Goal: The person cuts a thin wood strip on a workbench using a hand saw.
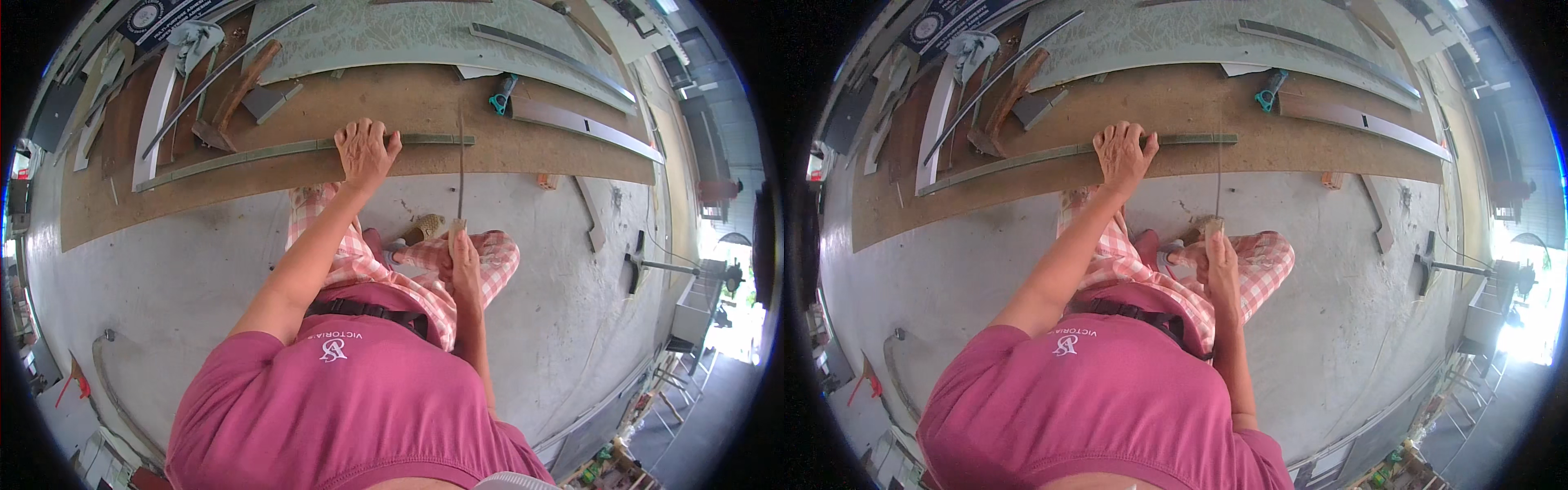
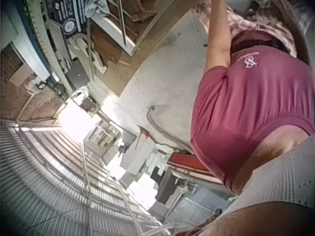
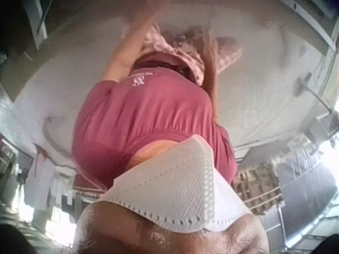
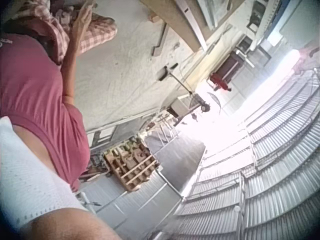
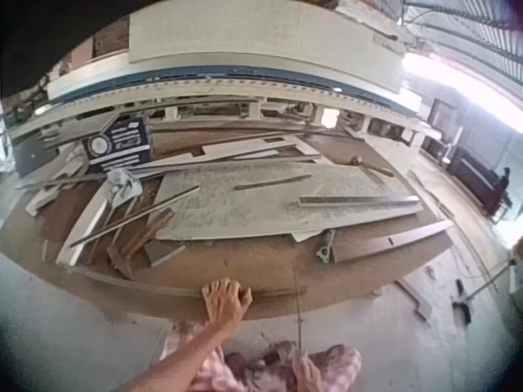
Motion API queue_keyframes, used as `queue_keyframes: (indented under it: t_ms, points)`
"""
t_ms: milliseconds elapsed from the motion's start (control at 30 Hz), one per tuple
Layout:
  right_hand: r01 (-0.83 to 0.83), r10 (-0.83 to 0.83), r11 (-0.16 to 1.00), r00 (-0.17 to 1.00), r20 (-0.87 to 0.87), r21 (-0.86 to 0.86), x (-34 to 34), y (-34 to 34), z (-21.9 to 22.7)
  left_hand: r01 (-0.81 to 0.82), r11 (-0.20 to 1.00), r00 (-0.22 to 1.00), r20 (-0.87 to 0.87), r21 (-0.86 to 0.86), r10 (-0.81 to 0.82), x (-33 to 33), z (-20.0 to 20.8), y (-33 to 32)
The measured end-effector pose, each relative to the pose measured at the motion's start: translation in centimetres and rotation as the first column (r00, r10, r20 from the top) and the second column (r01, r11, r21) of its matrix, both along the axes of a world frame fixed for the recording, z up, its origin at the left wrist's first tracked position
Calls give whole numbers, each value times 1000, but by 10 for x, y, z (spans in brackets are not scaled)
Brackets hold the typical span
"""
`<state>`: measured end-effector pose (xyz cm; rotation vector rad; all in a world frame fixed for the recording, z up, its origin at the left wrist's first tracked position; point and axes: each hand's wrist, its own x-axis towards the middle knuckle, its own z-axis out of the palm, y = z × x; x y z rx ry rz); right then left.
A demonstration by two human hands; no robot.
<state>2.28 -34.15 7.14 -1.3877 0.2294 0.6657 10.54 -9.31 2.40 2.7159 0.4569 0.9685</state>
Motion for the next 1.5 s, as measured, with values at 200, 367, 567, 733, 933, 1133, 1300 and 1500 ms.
queue_keyframes:
  t_ms: [200,367,567,733,933,1133,1300,1500]
  points:
    - [2,-4,999,999,-44,-41,0,-15,-2,3,1000,1000,-19,-2,-3,0,-1,0]
    - [-35,32,999,995,-95,-40,-2,-12,-3,0,1000,1000,-12,23,0,1,-2,2]
    - [-41,37,998,996,-76,-44,-3,-18,-4,1,1000,1000,-3,14,-1,2,-3,4]
    - [-56,51,991,998,-40,-125,19,-7,-12,-1,1000,1000,-14,13,1,2,-1,3]
    - [-101,120,954,992,50,-281,15,-7,-1,-5,1000,1000,13,15,5,3,-4,0]
    - [-122,142,951,988,54,-284,10,-8,-4,1,1000,999,-53,-7,-2,-5,4,2]
    - [-113,128,971,990,61,-212,33,0,-16,16,1000,1000,10,2,-16,2,-1,2]
    - [-159,174,949,984,31,-271,0,-22,-21,-34,999,999,-15,24,34,-6,-1,3]
